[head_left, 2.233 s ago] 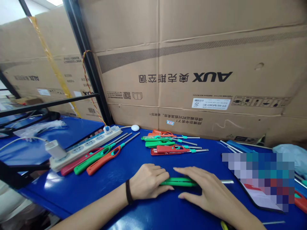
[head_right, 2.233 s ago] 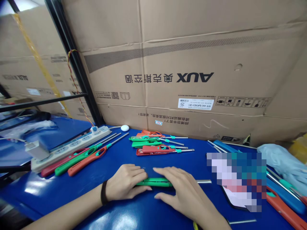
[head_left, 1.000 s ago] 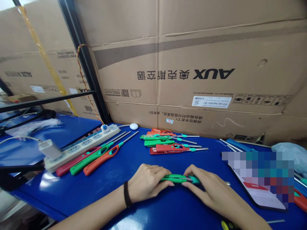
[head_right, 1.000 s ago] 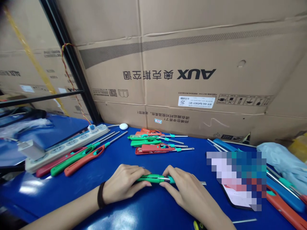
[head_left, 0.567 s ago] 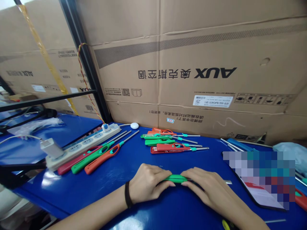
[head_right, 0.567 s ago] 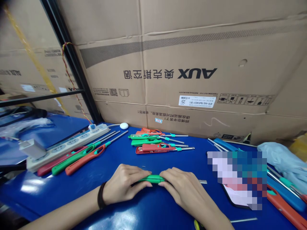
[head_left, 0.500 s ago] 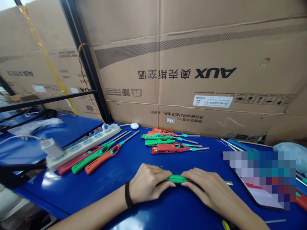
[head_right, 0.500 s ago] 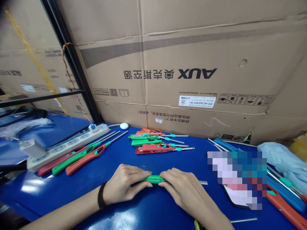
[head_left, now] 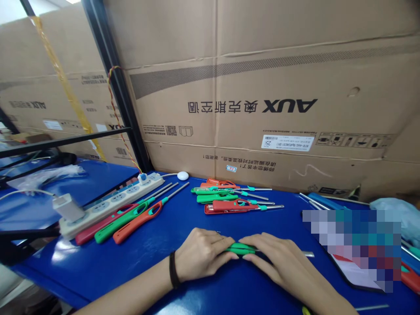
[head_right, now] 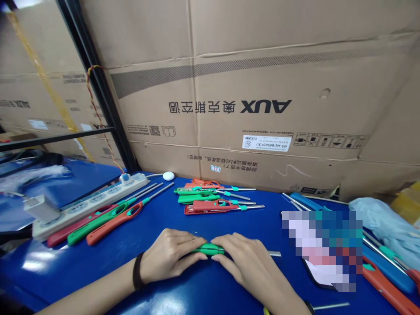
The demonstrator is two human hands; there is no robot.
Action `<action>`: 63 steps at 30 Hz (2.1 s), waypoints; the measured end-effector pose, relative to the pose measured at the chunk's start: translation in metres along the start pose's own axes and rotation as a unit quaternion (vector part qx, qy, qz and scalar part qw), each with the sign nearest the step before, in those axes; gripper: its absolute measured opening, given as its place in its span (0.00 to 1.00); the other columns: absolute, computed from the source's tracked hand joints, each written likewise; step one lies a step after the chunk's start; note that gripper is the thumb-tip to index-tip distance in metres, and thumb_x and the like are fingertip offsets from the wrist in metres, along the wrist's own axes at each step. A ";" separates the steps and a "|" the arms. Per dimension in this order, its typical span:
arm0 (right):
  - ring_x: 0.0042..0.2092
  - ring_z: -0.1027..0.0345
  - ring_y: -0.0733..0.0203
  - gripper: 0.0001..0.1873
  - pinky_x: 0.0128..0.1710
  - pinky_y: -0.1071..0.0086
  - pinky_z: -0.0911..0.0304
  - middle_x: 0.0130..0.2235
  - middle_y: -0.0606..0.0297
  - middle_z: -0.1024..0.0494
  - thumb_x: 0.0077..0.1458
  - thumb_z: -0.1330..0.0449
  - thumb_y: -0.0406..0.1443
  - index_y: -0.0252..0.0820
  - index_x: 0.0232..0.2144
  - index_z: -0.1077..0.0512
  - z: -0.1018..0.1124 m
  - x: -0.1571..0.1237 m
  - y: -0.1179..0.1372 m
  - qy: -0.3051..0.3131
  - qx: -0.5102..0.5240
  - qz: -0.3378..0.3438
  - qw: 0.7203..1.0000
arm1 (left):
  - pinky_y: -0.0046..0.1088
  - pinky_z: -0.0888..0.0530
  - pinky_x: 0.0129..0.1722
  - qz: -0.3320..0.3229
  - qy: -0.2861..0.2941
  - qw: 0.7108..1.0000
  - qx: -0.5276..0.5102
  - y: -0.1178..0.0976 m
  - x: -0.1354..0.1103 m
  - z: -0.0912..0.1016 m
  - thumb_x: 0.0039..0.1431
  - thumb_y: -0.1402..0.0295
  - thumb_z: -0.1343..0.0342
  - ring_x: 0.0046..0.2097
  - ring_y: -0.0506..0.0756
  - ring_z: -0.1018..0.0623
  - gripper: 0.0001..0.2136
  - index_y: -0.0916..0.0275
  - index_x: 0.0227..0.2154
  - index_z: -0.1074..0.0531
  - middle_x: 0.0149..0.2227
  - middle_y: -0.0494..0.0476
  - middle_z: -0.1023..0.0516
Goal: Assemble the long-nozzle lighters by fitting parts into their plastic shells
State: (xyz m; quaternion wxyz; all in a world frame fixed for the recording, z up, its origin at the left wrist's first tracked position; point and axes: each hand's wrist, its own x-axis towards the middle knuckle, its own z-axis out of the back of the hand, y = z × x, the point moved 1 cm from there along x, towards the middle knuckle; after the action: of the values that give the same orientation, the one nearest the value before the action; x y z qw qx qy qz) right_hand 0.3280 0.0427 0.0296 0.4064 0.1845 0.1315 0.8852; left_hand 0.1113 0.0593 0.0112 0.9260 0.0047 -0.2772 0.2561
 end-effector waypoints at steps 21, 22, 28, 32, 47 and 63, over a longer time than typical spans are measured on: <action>0.44 0.30 0.56 0.09 0.42 0.62 0.34 0.44 0.64 0.25 0.65 0.51 0.34 0.47 0.45 0.34 -0.010 -0.001 -0.002 0.009 -0.016 0.016 1.000 | 0.26 0.31 0.34 0.112 0.012 0.989 -0.091 -0.004 -0.002 -0.004 0.63 0.68 0.49 0.36 0.54 0.25 0.04 0.61 0.37 0.32 0.36 0.54 0.24; 0.44 0.30 0.55 0.09 0.42 0.62 0.34 0.44 0.64 0.25 0.65 0.51 0.34 0.46 0.45 0.34 -0.010 -0.001 -0.002 0.008 -0.019 0.019 1.000 | 0.26 0.31 0.34 0.112 0.011 0.989 -0.092 -0.005 -0.002 -0.004 0.63 0.68 0.49 0.36 0.54 0.25 0.04 0.61 0.37 0.32 0.36 0.54 0.24; 0.43 0.30 0.56 0.08 0.41 0.64 0.35 0.42 0.65 0.25 0.65 0.51 0.34 0.47 0.44 0.33 -0.005 -0.001 0.001 0.008 0.000 0.005 1.000 | 0.25 0.29 0.35 0.096 0.017 0.991 -0.096 0.001 -0.002 -0.003 0.63 0.66 0.47 0.36 0.54 0.23 0.06 0.61 0.40 0.29 0.36 0.53 0.22; 0.42 0.29 0.59 0.07 0.41 0.66 0.36 0.41 0.68 0.25 0.65 0.50 0.36 0.50 0.43 0.33 0.004 -0.001 -0.005 0.002 0.027 -0.033 0.999 | 0.23 0.28 0.37 0.094 0.016 0.991 -0.090 0.017 -0.003 0.001 0.61 0.59 0.43 0.37 0.53 0.21 0.11 0.58 0.43 0.28 0.38 0.51 0.20; 0.43 0.28 0.57 0.11 0.41 0.66 0.35 0.44 0.67 0.24 0.59 0.41 0.37 0.49 0.45 0.35 -0.007 0.005 -0.006 -0.028 0.002 -0.006 1.000 | 0.26 0.32 0.31 0.040 0.017 0.998 -0.054 0.011 -0.003 0.002 0.63 0.66 0.48 0.32 0.54 0.26 0.07 0.64 0.37 0.30 0.31 0.56 0.24; 0.40 0.26 0.53 0.09 0.41 0.59 0.30 0.39 0.59 0.21 0.62 0.49 0.31 0.41 0.44 0.32 -0.028 0.005 0.002 -0.091 -0.051 0.075 0.992 | 0.24 0.37 0.25 0.021 0.004 0.999 -0.042 0.008 -0.007 -0.005 0.65 0.62 0.50 0.27 0.51 0.29 0.10 0.64 0.33 0.33 0.27 0.54 0.27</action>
State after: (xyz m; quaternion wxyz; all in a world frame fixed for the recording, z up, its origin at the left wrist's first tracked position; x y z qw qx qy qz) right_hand 0.3117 0.0429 0.0057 0.3576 0.2524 0.0343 0.8985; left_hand 0.1053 0.0638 0.0023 0.9209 -0.0410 -0.2839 0.2638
